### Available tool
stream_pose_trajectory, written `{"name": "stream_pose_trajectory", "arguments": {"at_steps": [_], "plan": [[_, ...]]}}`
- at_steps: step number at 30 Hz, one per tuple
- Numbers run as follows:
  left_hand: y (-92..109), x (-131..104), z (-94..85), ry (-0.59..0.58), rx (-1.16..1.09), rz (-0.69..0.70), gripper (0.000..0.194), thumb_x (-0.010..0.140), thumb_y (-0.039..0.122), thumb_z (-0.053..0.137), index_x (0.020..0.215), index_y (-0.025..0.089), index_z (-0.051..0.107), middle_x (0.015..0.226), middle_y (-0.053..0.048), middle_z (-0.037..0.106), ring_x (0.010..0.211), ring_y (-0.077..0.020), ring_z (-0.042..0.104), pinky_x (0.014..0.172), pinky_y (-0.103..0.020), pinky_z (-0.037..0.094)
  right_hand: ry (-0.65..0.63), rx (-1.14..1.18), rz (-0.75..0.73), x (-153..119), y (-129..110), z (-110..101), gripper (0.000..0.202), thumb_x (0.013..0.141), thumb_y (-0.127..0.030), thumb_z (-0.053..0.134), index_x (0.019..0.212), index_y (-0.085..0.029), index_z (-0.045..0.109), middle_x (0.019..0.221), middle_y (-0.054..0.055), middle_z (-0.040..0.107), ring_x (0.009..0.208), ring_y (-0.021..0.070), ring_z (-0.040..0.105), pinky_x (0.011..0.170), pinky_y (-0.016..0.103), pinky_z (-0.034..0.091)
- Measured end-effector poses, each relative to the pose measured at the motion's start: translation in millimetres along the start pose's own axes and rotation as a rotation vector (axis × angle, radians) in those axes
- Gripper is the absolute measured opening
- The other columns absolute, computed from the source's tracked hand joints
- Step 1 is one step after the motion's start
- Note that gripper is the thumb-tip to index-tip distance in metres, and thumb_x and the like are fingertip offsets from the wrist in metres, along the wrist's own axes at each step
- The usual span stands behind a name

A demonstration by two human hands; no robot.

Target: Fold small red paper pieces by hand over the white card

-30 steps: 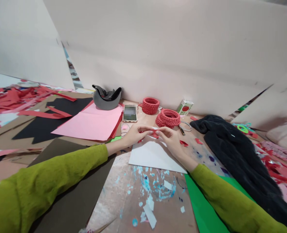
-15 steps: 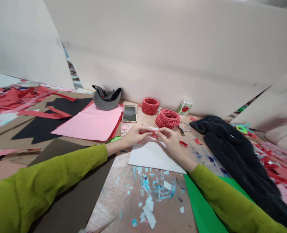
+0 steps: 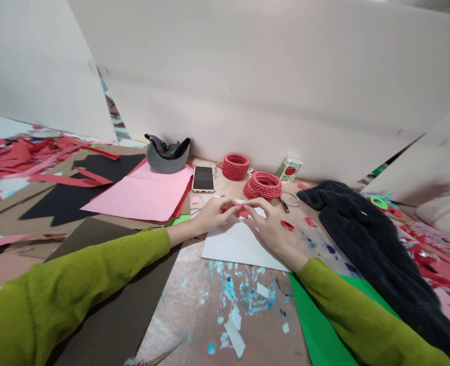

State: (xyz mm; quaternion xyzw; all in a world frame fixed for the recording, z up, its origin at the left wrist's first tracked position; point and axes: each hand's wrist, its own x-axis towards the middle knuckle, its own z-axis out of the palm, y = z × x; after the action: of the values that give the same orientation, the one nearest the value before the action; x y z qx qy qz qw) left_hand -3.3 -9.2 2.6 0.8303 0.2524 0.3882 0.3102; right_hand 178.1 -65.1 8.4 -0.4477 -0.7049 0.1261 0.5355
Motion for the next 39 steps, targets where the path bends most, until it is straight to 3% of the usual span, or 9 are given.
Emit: {"name": "stream_pose_trajectory", "arguments": {"at_steps": [4, 8, 21, 26, 30, 39], "plan": [[1, 0, -0.5, 0.035, 0.019, 0.005, 0.032, 0.092, 0.04, 0.048, 0.095, 0.015, 0.068, 0.089, -0.006, 0.07, 0.08, -0.0153, 0.062, 0.071, -0.024, 0.045, 0.035, -0.037, -0.028, -1, -5, 0, 0.009, 0.085, -0.018, 0.059, 0.089, -0.021, 0.066, 0.091, 0.004, 0.066, 0.089, 0.0183, 0.061, 0.082, 0.032, 0.047], [0, 0, -0.5, 0.082, 0.011, 0.013, 0.031, 0.091, 0.039, 0.049, 0.094, 0.014, 0.067, 0.088, -0.006, 0.068, 0.077, -0.0148, 0.061, 0.07, -0.024, 0.045, -0.047, -0.076, -0.035, -2, -11, 1, 0.015, 0.084, -0.019, 0.06, 0.097, -0.022, 0.068, 0.094, 0.005, 0.067, 0.089, 0.0194, 0.062, 0.081, 0.033, 0.048], [-2, 0, -1.2, 0.058, -0.099, -0.062, 0.027, 0.085, 0.04, 0.059, 0.084, 0.014, 0.064, 0.076, -0.003, 0.064, 0.066, -0.0129, 0.058, 0.062, -0.023, 0.044, -0.212, -0.067, -0.075, 1, -14, -1, 0.034, 0.08, -0.024, 0.068, 0.114, -0.024, 0.064, 0.103, 0.006, 0.068, 0.092, 0.0198, 0.064, 0.085, 0.035, 0.05], [-4, -2, 0.1, 0.04, -0.127, -0.086, 0.026, 0.08, 0.04, 0.065, 0.08, 0.014, 0.062, 0.071, -0.001, 0.061, 0.061, -0.0113, 0.055, 0.056, -0.022, 0.04, -0.206, -0.07, -0.088, 1, -15, 1, 0.025, 0.082, -0.025, 0.065, 0.106, -0.021, 0.066, 0.098, 0.007, 0.069, 0.088, 0.0201, 0.065, 0.078, 0.034, 0.052], [-5, -1, -0.1, 0.039, -0.157, -0.115, 0.028, 0.081, 0.042, 0.063, 0.081, 0.014, 0.06, 0.067, 0.001, 0.059, 0.056, -0.0099, 0.052, 0.053, -0.021, 0.038, -0.172, -0.063, -0.083, 0, -14, 1, 0.021, 0.085, -0.023, 0.059, 0.104, -0.021, 0.066, 0.1, 0.007, 0.07, 0.093, 0.0206, 0.064, 0.084, 0.036, 0.051], [-8, 2, -0.3, 0.078, -0.156, -0.091, 0.027, 0.087, 0.041, 0.055, 0.088, 0.014, 0.059, 0.077, -0.003, 0.063, 0.069, -0.0137, 0.058, 0.063, -0.024, 0.045, -0.136, -0.043, -0.023, 1, -11, 0, 0.013, 0.084, -0.026, 0.06, 0.094, -0.02, 0.067, 0.093, 0.007, 0.067, 0.087, 0.0196, 0.063, 0.08, 0.035, 0.051]]}}
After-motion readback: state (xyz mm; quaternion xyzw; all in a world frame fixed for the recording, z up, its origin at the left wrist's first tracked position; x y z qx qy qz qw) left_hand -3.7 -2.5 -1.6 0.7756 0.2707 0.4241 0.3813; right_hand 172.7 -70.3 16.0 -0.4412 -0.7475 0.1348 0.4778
